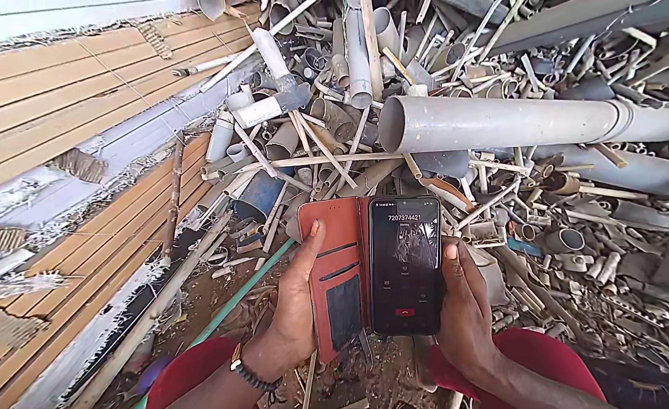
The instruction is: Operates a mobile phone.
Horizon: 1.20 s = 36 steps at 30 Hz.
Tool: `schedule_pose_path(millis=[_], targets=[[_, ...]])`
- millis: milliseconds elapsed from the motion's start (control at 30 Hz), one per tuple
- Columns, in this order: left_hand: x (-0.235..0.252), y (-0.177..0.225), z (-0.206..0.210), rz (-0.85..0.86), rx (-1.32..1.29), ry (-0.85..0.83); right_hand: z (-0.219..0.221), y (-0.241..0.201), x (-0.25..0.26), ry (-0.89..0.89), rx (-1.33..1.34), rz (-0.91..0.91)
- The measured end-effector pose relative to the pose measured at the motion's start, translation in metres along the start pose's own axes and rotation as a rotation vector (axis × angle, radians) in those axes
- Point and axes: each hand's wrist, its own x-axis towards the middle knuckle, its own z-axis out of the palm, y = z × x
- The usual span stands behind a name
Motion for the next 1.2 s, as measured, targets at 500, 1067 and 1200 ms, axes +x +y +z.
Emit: schedule_pose_path(millis=[500,1067,1200], targets=[[0.024,-0.014,-0.014,-0.103,0.685,0.075,-0.006,-0.019,0.007,-0.068,0.083,0.013],[-0.002,-0.04,-0.011,-0.463,-0.224,-0.332,-0.041,-0.023,0.033,-0.533,-0.279,0.129],[-0.002,-0.044,-0.015,-0.456,-0.333,-0.429,-0.043,-0.024,0.031,-0.434,-0.217,0.012]])
